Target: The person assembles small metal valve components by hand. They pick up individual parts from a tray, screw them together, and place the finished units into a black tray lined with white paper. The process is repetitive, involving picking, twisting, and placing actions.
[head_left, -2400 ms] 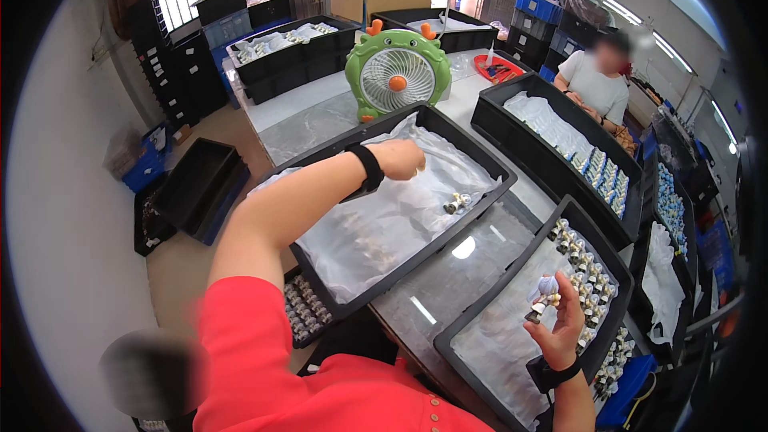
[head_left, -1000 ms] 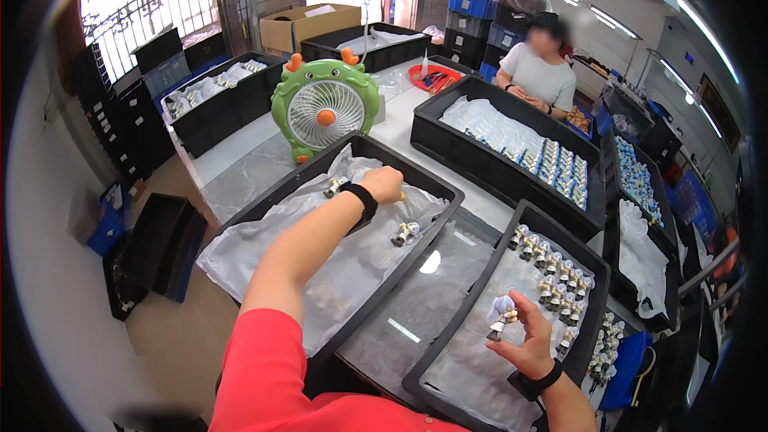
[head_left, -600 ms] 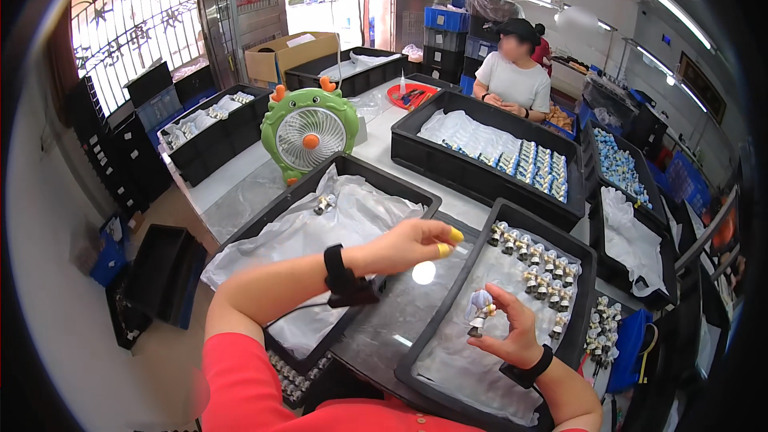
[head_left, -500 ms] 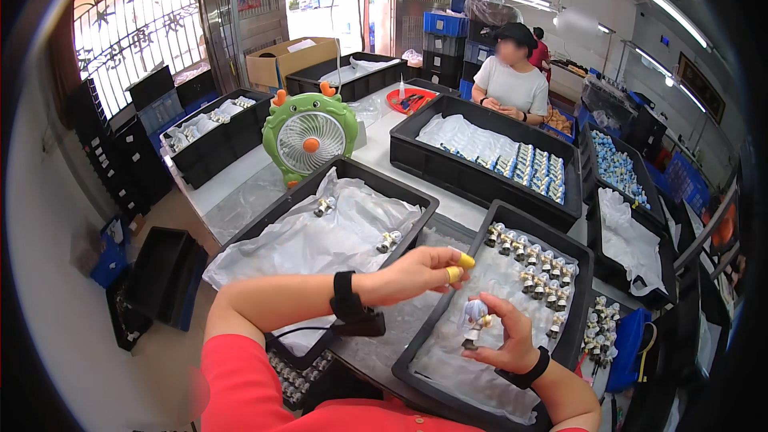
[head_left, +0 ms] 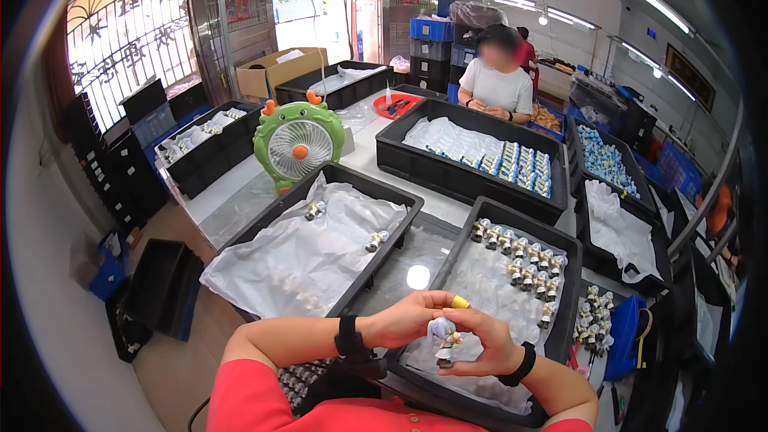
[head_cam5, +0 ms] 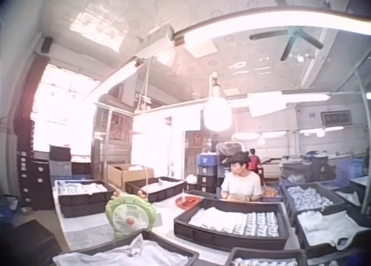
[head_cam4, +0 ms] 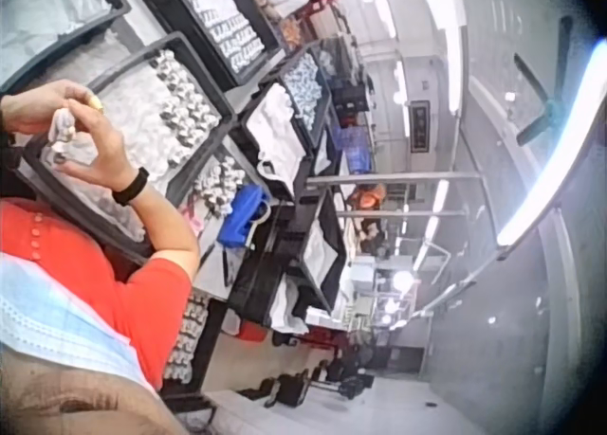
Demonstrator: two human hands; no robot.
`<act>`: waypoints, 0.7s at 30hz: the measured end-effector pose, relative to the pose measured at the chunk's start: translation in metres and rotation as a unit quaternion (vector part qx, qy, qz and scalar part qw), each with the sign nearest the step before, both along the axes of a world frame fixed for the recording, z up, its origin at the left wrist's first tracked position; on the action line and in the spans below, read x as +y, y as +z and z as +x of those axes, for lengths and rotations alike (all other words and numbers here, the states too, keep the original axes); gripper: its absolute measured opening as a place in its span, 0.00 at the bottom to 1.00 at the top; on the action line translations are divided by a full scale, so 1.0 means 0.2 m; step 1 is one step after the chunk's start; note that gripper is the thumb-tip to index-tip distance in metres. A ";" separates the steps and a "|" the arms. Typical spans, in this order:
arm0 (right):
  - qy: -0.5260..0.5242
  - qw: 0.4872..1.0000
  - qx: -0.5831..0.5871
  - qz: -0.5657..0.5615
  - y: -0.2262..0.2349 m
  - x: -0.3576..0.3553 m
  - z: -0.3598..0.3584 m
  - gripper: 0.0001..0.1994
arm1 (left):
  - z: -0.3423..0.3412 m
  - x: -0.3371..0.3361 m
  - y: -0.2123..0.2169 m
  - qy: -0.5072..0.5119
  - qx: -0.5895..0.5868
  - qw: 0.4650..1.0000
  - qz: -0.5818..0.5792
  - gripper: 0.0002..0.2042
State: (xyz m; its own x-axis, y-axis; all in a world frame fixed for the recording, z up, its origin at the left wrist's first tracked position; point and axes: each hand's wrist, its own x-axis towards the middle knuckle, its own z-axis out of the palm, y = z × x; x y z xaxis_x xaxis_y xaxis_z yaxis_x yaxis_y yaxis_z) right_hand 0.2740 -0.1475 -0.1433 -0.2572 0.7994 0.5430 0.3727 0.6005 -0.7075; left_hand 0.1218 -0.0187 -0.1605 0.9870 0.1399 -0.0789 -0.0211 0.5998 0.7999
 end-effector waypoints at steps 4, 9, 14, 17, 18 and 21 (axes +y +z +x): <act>-0.007 1.000 0.000 0.001 0.01 0.01 0.00 0.41 | -0.04 -0.02 0.03 0.022 0.024 0.999 -0.018 0.13; -0.042 0.999 -0.006 -0.004 -0.02 0.04 0.03 0.39 | -0.06 -0.01 -0.02 0.078 0.036 0.995 -0.054 0.13; -0.044 0.997 0.018 -0.064 -0.02 0.04 0.06 0.40 | -0.05 -0.03 -0.02 0.118 0.055 0.989 -0.063 0.14; -0.039 0.997 0.025 -0.058 -0.04 0.06 0.05 0.39 | -0.06 -0.04 -0.03 0.112 0.055 0.990 -0.064 0.15; -0.039 0.997 0.023 -0.060 -0.03 0.06 0.05 0.39 | -0.06 -0.03 -0.04 0.110 0.052 0.990 -0.064 0.15; -0.035 0.997 0.029 -0.068 -0.05 0.06 0.05 0.39 | -0.07 -0.02 -0.08 0.103 0.055 0.991 -0.063 0.16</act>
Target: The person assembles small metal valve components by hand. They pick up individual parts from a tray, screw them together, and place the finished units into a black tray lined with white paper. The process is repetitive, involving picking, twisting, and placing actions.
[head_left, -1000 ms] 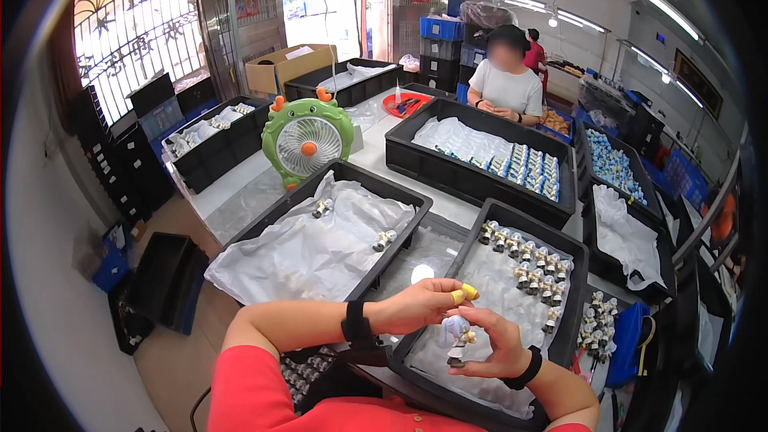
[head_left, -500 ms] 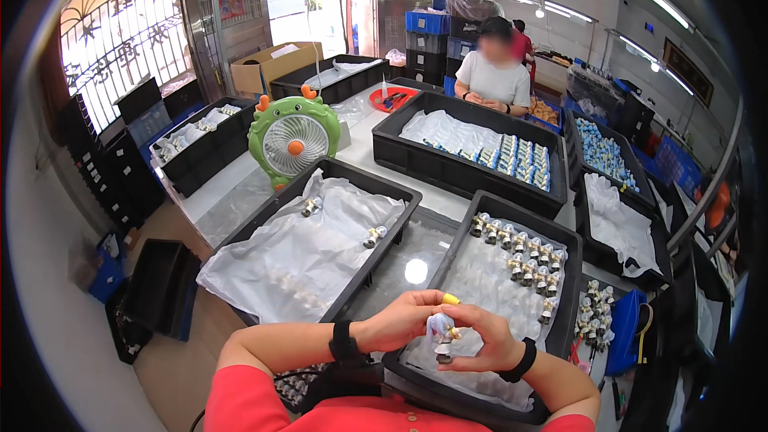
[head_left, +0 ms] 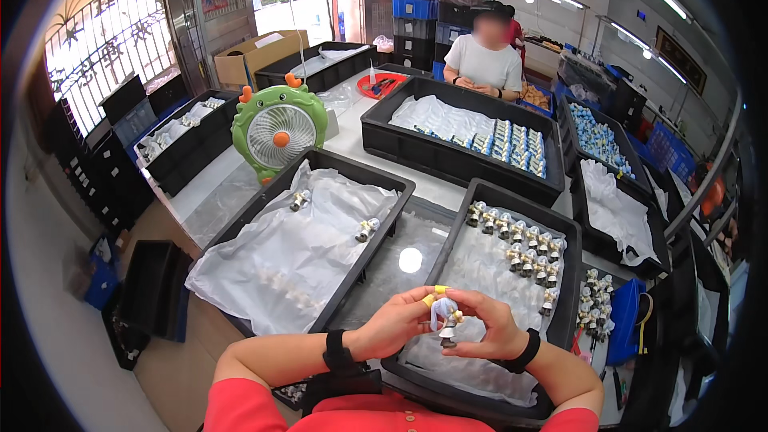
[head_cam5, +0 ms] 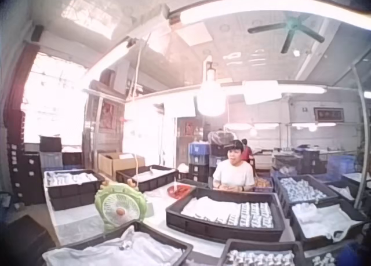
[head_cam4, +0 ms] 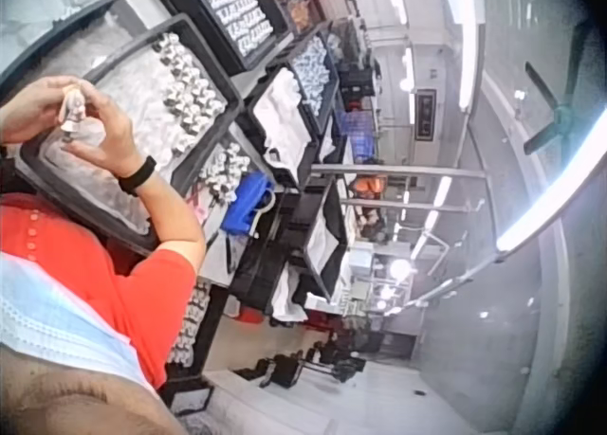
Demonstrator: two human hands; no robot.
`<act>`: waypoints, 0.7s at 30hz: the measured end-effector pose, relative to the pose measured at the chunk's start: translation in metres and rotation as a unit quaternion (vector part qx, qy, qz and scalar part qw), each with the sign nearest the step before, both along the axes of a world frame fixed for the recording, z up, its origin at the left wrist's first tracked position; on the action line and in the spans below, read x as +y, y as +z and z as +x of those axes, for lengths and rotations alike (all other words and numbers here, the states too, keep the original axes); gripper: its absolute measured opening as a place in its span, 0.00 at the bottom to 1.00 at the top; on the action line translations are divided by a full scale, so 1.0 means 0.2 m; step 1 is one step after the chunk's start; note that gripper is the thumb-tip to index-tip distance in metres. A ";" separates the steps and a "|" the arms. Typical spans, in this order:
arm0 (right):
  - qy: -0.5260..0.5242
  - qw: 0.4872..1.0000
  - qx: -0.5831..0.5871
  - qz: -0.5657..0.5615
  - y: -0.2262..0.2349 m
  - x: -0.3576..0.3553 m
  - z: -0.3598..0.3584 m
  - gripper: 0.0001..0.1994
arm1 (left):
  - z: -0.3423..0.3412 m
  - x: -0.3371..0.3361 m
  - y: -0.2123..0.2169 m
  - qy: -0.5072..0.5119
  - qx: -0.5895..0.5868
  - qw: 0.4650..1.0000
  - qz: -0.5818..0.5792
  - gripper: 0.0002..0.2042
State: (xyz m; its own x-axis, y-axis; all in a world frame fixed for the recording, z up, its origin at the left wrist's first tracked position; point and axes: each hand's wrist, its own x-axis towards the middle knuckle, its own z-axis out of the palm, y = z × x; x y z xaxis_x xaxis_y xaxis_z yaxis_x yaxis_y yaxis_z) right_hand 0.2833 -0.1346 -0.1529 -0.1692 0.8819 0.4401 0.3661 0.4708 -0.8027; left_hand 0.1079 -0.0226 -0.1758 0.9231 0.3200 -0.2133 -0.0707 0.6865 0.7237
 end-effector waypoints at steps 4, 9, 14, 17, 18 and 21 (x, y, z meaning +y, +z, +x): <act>-0.004 1.000 -0.017 -0.011 0.00 0.00 0.00 0.39 | 0.01 0.00 -0.03 -0.012 0.021 0.999 0.022 0.17; 0.000 0.999 0.001 -0.051 -0.02 0.01 -0.02 0.39 | 0.00 -0.03 -0.03 -0.036 0.002 0.998 0.052 0.18; -0.007 0.999 0.008 -0.051 -0.06 0.00 0.00 0.40 | -0.01 -0.02 0.01 -0.057 -0.005 0.996 0.061 0.20; -0.018 0.998 -0.001 -0.052 -0.06 0.00 0.00 0.41 | -0.01 -0.01 -0.01 -0.053 0.001 0.996 0.067 0.19; -0.024 0.998 -0.011 -0.052 -0.06 0.00 0.00 0.41 | -0.01 -0.01 -0.02 -0.052 0.003 0.996 0.072 0.18; -0.023 0.998 -0.006 -0.051 -0.07 0.01 0.00 0.41 | -0.01 0.00 -0.05 -0.045 -0.004 0.996 0.083 0.17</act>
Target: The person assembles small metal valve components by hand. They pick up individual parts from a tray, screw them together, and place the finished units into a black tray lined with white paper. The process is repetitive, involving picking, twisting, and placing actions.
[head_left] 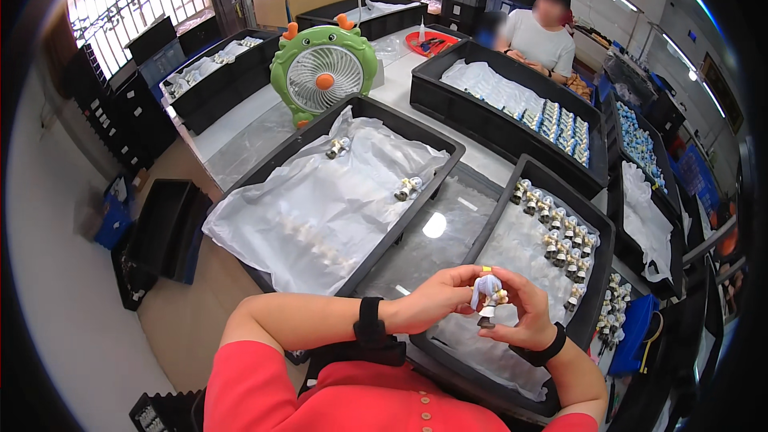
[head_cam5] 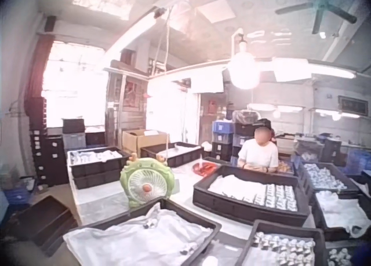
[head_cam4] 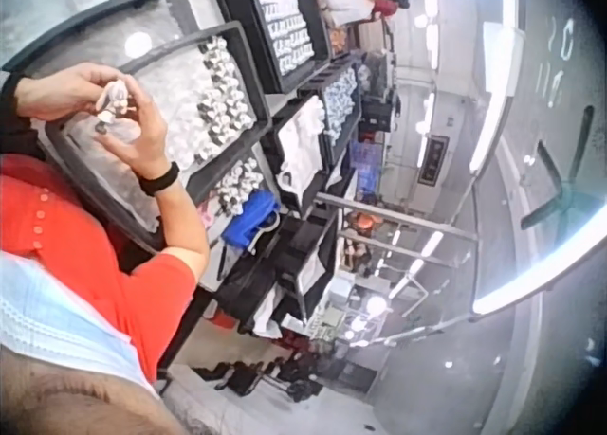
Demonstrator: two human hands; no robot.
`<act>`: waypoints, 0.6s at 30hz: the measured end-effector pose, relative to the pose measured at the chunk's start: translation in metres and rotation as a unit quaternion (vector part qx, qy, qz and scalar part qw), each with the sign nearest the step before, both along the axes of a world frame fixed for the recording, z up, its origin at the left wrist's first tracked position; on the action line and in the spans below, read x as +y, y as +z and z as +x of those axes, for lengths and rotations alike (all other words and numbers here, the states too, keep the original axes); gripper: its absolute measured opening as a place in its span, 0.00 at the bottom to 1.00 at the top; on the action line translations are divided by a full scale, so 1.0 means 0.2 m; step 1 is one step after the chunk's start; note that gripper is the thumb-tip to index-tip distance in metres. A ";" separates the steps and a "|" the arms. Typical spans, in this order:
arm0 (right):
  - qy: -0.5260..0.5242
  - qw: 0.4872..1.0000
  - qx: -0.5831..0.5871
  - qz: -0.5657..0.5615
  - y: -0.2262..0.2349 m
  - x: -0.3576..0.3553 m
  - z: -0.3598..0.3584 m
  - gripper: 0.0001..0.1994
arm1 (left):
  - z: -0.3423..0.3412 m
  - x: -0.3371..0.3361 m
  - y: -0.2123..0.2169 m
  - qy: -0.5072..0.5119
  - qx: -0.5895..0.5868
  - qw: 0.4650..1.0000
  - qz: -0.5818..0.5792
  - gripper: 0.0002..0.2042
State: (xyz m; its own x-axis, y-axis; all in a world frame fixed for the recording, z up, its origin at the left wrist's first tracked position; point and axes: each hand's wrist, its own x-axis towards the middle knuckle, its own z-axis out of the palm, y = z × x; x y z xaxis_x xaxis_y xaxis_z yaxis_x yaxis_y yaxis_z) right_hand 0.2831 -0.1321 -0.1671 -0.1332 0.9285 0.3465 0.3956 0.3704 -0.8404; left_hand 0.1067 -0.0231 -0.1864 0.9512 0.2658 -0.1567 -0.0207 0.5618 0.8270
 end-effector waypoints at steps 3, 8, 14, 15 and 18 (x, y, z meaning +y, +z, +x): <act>-0.007 1.000 -0.003 0.001 -0.01 0.00 0.01 0.41 | 0.01 0.00 0.02 0.000 0.004 1.000 -0.008 0.17; -0.029 0.999 0.026 -0.015 -0.02 0.01 0.03 0.41 | -0.01 0.11 0.08 0.093 0.011 0.991 0.100 0.16; -0.036 0.999 0.018 -0.032 -0.01 0.00 0.07 0.44 | -0.06 0.52 0.20 0.098 0.089 0.908 0.398 0.17; -0.049 0.998 0.013 -0.027 -0.01 -0.02 0.08 0.44 | -0.06 0.61 0.20 0.081 0.145 0.863 0.477 0.17; -0.048 0.999 0.013 -0.013 0.00 -0.01 0.07 0.43 | -0.15 0.89 0.09 0.022 0.310 0.712 0.629 0.21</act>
